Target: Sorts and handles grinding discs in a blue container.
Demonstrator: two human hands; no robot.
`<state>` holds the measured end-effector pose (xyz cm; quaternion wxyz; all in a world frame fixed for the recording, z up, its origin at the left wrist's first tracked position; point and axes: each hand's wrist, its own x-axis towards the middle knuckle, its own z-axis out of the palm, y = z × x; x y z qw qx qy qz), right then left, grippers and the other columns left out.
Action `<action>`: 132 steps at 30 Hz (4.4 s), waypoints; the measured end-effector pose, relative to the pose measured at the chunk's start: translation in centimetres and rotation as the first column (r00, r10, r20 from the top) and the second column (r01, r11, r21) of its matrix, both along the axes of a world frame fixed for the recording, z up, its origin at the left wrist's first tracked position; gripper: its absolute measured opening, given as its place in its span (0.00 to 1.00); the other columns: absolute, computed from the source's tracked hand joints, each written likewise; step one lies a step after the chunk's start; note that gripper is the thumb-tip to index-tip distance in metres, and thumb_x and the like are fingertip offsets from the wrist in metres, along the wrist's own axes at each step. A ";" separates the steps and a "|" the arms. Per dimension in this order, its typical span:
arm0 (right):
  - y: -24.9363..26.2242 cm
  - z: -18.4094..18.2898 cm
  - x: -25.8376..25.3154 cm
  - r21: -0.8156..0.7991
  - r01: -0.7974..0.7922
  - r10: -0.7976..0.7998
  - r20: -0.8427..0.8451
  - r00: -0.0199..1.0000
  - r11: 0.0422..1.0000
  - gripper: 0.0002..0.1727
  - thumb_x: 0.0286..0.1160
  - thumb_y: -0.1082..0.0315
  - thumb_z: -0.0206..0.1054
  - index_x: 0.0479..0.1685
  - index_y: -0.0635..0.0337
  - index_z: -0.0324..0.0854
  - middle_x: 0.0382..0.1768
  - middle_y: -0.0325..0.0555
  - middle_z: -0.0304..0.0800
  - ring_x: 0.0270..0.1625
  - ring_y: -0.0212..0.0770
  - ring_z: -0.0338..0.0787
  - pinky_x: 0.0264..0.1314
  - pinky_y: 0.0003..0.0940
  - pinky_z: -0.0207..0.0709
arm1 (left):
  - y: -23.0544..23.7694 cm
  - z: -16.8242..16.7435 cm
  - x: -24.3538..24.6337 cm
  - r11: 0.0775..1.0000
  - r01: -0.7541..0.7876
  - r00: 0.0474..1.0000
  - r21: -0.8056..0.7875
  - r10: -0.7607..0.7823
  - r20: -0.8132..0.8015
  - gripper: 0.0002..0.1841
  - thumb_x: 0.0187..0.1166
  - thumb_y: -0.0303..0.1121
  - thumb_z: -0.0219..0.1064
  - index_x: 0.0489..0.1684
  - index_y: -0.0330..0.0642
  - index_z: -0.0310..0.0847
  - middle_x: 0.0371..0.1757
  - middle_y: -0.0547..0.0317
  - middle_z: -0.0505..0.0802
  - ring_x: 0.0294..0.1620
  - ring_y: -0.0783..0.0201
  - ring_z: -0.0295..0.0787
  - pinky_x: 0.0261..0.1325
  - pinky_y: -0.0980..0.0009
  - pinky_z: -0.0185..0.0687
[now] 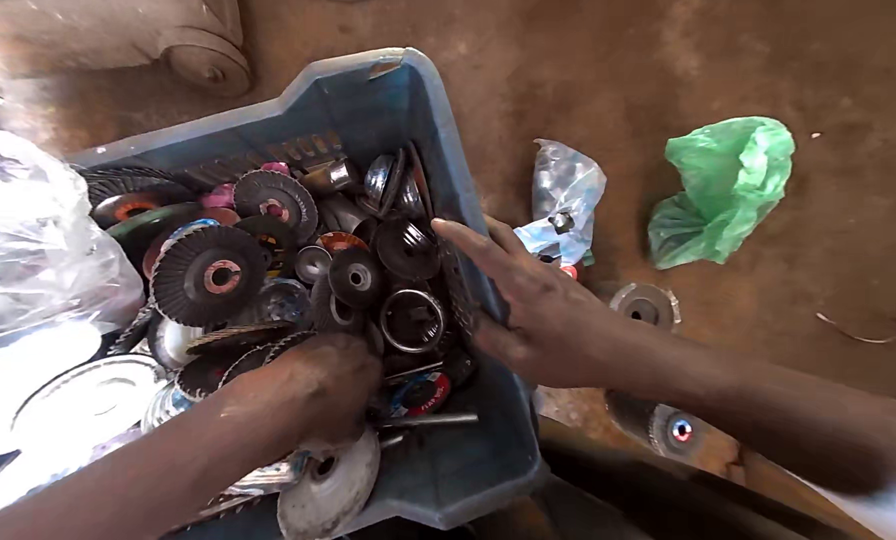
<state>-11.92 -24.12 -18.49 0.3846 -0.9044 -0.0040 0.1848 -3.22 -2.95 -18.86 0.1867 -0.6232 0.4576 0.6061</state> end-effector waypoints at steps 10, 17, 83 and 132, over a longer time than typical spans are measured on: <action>0.2 -0.1 0.1 -0.011 0.015 -0.014 0.012 1.000 1.000 0.53 0.65 0.65 0.71 0.96 0.30 0.49 0.88 0.52 0.57 0.53 0.44 0.90 0.38 0.45 0.87 | -0.1 -2.8 -2.8 0.991 0.095 0.994 -0.092 -0.088 0.071 0.30 0.90 0.56 0.51 0.73 0.39 0.77 0.82 0.44 0.76 0.85 0.41 0.66 0.84 0.42 0.61; 0.2 0.1 0.3 0.019 0.016 -0.015 -0.021 1.000 1.000 0.52 0.67 0.65 0.70 0.96 0.30 0.48 0.89 0.54 0.56 0.51 0.47 0.90 0.39 0.49 0.86 | 2.4 -1.2 -2.3 0.988 -0.009 0.998 -0.151 0.018 0.058 0.24 0.89 0.52 0.50 0.64 0.45 0.84 0.66 0.49 0.89 0.73 0.47 0.81 0.81 0.46 0.65; 0.2 -0.1 0.3 0.023 0.031 -0.031 0.016 0.999 0.999 0.52 0.64 0.66 0.71 0.95 0.30 0.52 0.88 0.52 0.58 0.51 0.49 0.91 0.40 0.54 0.87 | 1.0 0.2 -1.1 0.663 -0.088 0.813 -0.744 0.479 0.330 0.14 0.75 0.32 0.71 0.56 0.42 0.89 0.62 0.45 0.91 0.69 0.42 0.85 0.70 0.42 0.80; -1.0 4.8 1.1 0.406 -0.152 -0.062 0.467 0.882 0.901 0.44 0.71 0.47 0.77 0.86 0.58 0.68 0.81 0.50 0.76 0.73 0.41 0.85 0.67 0.41 0.87 | 2.8 3.8 -0.5 -0.354 -0.927 -0.188 0.121 0.162 -0.969 0.10 0.83 0.37 0.70 0.53 0.42 0.90 0.44 0.54 0.96 0.44 0.65 0.94 0.56 0.66 0.90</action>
